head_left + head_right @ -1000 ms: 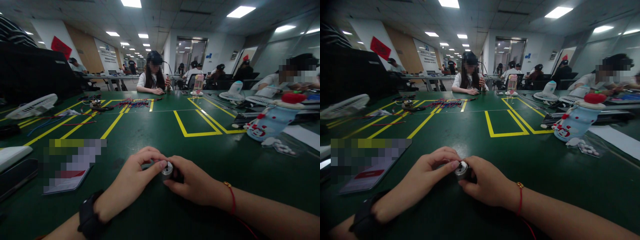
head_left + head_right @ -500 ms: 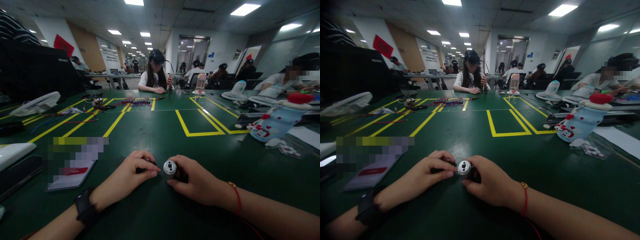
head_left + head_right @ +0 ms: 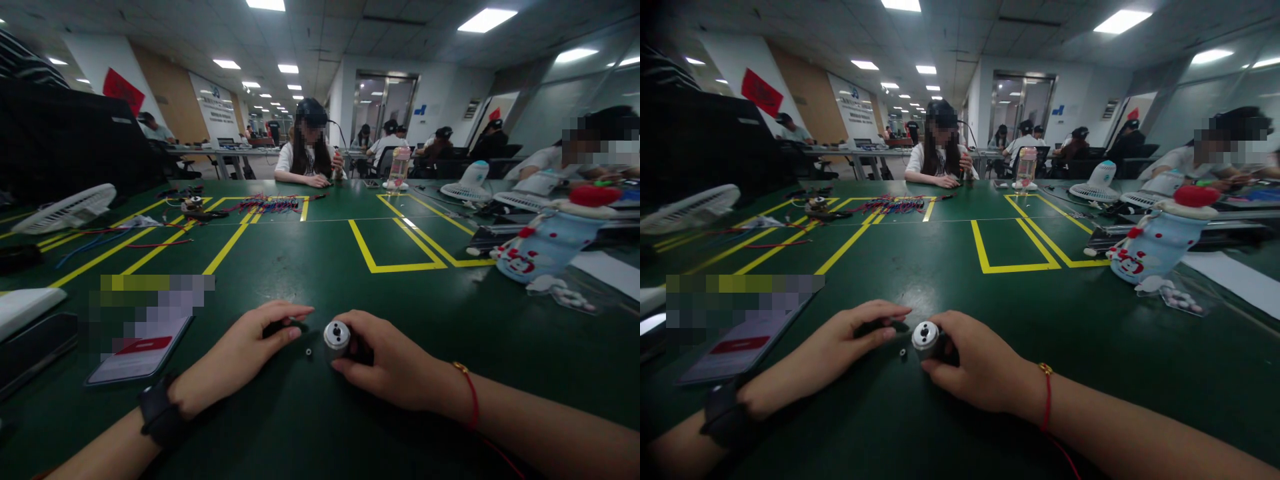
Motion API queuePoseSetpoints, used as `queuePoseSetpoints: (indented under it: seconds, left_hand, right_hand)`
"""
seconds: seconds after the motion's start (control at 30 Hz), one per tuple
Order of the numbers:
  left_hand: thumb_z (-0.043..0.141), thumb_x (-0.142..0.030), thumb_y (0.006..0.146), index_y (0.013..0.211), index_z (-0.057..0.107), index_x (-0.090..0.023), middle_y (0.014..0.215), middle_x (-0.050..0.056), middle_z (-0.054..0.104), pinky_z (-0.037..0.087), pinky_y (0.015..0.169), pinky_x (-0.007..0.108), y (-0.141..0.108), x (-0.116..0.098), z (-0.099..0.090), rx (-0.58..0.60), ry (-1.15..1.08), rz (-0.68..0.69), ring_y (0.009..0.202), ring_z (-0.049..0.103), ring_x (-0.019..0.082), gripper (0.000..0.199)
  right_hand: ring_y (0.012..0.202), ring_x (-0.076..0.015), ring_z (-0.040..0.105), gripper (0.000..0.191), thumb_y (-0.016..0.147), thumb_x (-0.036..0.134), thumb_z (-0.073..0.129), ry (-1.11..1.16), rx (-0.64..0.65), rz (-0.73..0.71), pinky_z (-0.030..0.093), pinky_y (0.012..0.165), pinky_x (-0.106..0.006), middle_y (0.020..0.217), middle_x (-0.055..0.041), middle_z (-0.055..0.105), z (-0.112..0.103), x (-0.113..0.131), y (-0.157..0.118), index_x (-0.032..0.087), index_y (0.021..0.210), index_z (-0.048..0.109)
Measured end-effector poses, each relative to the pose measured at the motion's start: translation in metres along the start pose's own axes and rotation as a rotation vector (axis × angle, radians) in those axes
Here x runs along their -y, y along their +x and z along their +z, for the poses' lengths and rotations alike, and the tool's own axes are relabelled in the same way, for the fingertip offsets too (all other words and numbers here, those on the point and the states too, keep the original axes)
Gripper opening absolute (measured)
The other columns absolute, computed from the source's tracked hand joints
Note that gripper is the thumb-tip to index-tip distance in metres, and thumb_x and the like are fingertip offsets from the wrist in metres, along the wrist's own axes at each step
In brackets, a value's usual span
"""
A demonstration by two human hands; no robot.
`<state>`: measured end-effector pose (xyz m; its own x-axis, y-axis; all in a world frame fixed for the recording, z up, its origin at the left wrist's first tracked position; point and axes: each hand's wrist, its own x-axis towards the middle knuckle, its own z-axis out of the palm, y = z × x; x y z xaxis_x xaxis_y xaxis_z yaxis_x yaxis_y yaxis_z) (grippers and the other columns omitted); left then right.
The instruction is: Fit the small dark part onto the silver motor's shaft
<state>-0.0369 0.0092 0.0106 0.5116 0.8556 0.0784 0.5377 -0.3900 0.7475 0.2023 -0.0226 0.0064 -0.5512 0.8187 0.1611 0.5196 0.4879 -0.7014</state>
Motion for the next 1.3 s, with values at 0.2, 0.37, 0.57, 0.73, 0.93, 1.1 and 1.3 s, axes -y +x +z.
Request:
queuePoseSetpoints:
  seconds: [0.2,0.37,0.57,0.73,0.93,1.1,1.3]
  left_hand:
    - [0.047,-0.036,0.092,0.117,0.061,-0.028,0.099,0.001,0.069,0.049,0.082,0.032,0.000,0.002,-0.003,-0.168,-0.070,-0.152,0.093,0.065,0.021,0.030]
    - [0.044,-0.033,0.094,0.112,0.063,-0.025,0.093,0.002,0.068,0.046,0.082,0.034,0.002,0.011,-0.002,-0.147,-0.121,-0.154,0.090,0.063,0.020,0.027]
    - [0.041,-0.027,0.094,0.105,0.064,-0.024,0.089,0.001,0.066,0.044,0.084,0.034,0.002,0.010,-0.001,-0.127,-0.143,-0.162,0.089,0.062,0.020,0.026]
    - [0.041,-0.023,0.093,0.100,0.065,-0.024,0.098,0.001,0.066,0.043,0.086,0.034,0.001,0.008,0.001,-0.047,-0.072,-0.106,0.095,0.060,0.020,0.025]
    - [0.052,-0.014,0.084,0.100,0.063,-0.026,0.107,0.000,0.062,0.041,0.092,0.037,-0.002,0.001,0.001,0.053,0.078,0.036,0.102,0.055,0.020,0.023]
    - [0.064,-0.019,0.078,0.097,0.061,-0.027,0.114,0.000,0.058,0.038,0.096,0.041,-0.006,-0.006,0.002,0.101,0.175,0.102,0.108,0.050,0.022,0.021]
    - [0.063,-0.029,0.085,0.088,0.066,-0.027,0.107,-0.001,0.058,0.041,0.091,0.038,-0.003,-0.006,0.005,0.082,0.139,0.109,0.103,0.053,0.021,0.005]
  right_hand:
    - [0.075,-0.0153,0.051,0.030,0.079,0.021,0.065,-0.021,0.006,0.004,0.043,0.066,-0.029,0.093,-0.0023,0.057,-0.001,0.000,0.000,0.020,0.107,0.055]
    - [0.075,-0.0147,0.052,0.031,0.079,0.021,0.065,-0.008,-0.001,0.001,0.044,0.066,-0.029,0.093,-0.0017,0.057,0.000,-0.001,-0.001,0.020,0.108,0.055]
    - [0.075,-0.0143,0.053,0.031,0.078,0.020,0.065,0.010,-0.010,0.007,0.045,0.065,-0.027,0.094,-0.0018,0.057,0.000,-0.001,-0.002,0.020,0.107,0.055]
    - [0.074,-0.0139,0.053,0.031,0.078,0.019,0.064,0.002,-0.012,0.009,0.045,0.065,-0.027,0.094,-0.0017,0.057,-0.001,0.000,-0.001,0.020,0.107,0.054]
    - [0.075,-0.0139,0.053,0.030,0.077,0.018,0.064,0.000,-0.014,0.005,0.044,0.065,-0.027,0.093,-0.0017,0.057,0.000,0.000,0.000,0.019,0.105,0.055]
    - [0.075,-0.0143,0.053,0.030,0.077,0.018,0.064,-0.002,-0.021,0.018,0.044,0.065,-0.027,0.093,-0.0016,0.058,0.001,-0.001,-0.001,0.019,0.105,0.055]
    - [0.074,-0.0141,0.052,0.029,0.077,0.017,0.063,0.001,-0.017,-0.002,0.043,0.064,-0.027,0.092,-0.0011,0.057,0.002,0.000,0.000,0.020,0.104,0.055]
